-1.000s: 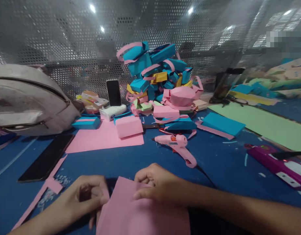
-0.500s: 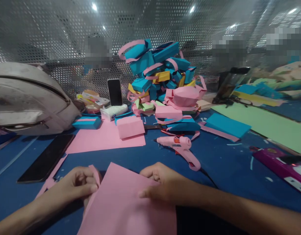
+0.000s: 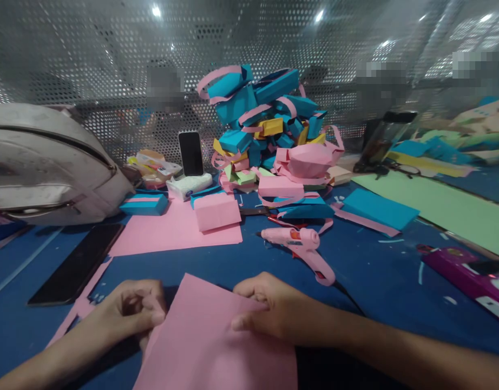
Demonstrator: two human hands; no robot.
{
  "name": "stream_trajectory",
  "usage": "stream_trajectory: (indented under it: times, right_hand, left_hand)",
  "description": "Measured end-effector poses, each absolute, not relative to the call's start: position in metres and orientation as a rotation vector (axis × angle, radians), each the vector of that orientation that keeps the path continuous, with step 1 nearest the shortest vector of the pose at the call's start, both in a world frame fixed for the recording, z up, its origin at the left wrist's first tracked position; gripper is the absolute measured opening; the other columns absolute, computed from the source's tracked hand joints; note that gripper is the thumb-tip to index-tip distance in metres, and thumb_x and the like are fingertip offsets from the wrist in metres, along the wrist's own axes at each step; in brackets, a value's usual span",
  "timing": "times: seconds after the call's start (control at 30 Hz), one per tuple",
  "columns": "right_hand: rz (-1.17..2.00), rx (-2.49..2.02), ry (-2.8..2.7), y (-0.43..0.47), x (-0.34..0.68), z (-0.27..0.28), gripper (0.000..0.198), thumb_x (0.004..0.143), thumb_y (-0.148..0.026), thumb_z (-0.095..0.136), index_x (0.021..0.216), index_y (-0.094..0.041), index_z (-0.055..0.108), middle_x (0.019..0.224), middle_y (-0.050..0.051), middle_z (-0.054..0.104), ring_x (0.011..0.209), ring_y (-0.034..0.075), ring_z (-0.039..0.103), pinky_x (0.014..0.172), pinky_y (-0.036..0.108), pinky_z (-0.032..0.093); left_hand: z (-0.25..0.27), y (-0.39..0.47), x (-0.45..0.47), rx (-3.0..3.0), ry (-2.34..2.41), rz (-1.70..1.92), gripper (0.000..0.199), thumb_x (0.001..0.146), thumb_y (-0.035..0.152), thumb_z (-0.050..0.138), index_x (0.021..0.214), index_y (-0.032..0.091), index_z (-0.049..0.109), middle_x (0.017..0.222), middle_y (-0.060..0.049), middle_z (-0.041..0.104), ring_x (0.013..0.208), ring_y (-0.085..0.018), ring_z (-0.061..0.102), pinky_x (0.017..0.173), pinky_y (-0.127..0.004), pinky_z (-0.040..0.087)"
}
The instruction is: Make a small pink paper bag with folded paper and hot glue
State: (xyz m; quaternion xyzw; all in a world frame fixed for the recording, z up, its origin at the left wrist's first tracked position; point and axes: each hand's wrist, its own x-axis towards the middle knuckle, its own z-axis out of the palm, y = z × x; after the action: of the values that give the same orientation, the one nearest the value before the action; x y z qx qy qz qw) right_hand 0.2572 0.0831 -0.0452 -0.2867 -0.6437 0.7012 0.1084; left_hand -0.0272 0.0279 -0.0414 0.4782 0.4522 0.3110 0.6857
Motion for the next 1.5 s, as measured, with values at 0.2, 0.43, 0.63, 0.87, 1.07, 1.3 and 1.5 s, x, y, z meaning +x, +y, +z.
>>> stream_trajectory:
  times: [0.2, 0.43, 0.63, 0.87, 1.07, 1.3, 1.5]
  right_hand:
    - [2.114, -0.841, -1.84, 0.083, 0.258, -0.045, 0.028, 0.08, -0.04, 0.071, 0.084, -0.013, 0.067, 0.076, 0.0, 0.06, 0.063, 0.011, 0.05, 0.054, 0.019, 0.033]
    - [2.074, -0.831, -1.859, 0.084, 0.257, -0.042, 0.022, 0.08, -0.033, 0.072, 0.084, -0.012, 0.068, 0.076, 0.0, 0.061, 0.066, 0.011, 0.051, 0.054, 0.017, 0.033]
    - [2.081, -0.842, -1.827, 0.083, 0.258, -0.044, 0.025, 0.083, -0.036, 0.069, 0.094, -0.014, 0.069, 0.087, 0.004, 0.067, 0.077, 0.016, 0.059, 0.061, 0.021, 0.041]
    - [2.111, -0.874, -1.823, 0.085, 0.259, -0.045, 0.023, 0.08, -0.034, 0.072, 0.088, -0.013, 0.068, 0.079, 0.001, 0.063, 0.067, 0.011, 0.053, 0.054, 0.016, 0.036]
    - [2.143, -0.873, -1.802, 0.086, 0.259, -0.045, 0.028, 0.08, -0.039, 0.071, 0.09, -0.013, 0.067, 0.082, 0.003, 0.064, 0.072, 0.013, 0.055, 0.054, 0.017, 0.038]
    - [2.085, -0.884, -1.845, 0.087, 0.258, -0.044, 0.025, 0.081, -0.036, 0.071, 0.083, -0.012, 0.065, 0.077, 0.0, 0.058, 0.068, 0.01, 0.05, 0.052, 0.015, 0.034]
    - [2.098, -0.881, -1.853, 0.088, 0.258, -0.045, 0.025, 0.08, -0.036, 0.072, 0.084, -0.013, 0.066, 0.079, 0.001, 0.061, 0.069, 0.011, 0.052, 0.054, 0.016, 0.036]
  left_hand:
    - [-0.043, 0.03, -0.031, 0.971, 0.971, 0.636, 0.022, 0.075, 0.03, 0.079, 0.071, 0.013, 0.065, 0.063, -0.002, 0.073, 0.056, -0.013, 0.07, 0.056, -0.02, 0.056]
    - [-0.039, 0.03, -0.029, 0.964, 0.952, 0.655, 0.017, 0.074, 0.025, 0.079, 0.069, 0.014, 0.067, 0.063, -0.002, 0.074, 0.056, -0.013, 0.071, 0.057, -0.02, 0.056]
    - [-0.043, 0.032, -0.033, 0.935, 0.943, 0.625, 0.017, 0.07, 0.027, 0.082, 0.072, 0.015, 0.07, 0.063, 0.0, 0.073, 0.057, -0.012, 0.07, 0.056, -0.02, 0.055]
    - [-0.043, 0.031, -0.033, 0.95, 0.964, 0.648, 0.016, 0.067, 0.025, 0.084, 0.065, 0.016, 0.07, 0.06, -0.001, 0.073, 0.054, -0.013, 0.07, 0.055, -0.02, 0.054]
    - [-0.045, 0.033, -0.036, 0.946, 0.912, 0.648, 0.011, 0.07, 0.022, 0.082, 0.069, 0.017, 0.073, 0.064, -0.001, 0.074, 0.059, -0.013, 0.071, 0.058, -0.02, 0.054]
    - [-0.051, 0.032, -0.042, 1.079, 0.932, 0.597, 0.01, 0.067, 0.018, 0.083, 0.072, 0.019, 0.075, 0.071, 0.0, 0.075, 0.066, -0.008, 0.067, 0.062, -0.017, 0.047]
    - [-0.048, 0.033, -0.042, 1.127, 0.943, 0.598, 0.01, 0.067, 0.018, 0.083, 0.072, 0.02, 0.074, 0.07, 0.001, 0.074, 0.067, -0.01, 0.066, 0.063, -0.019, 0.048]
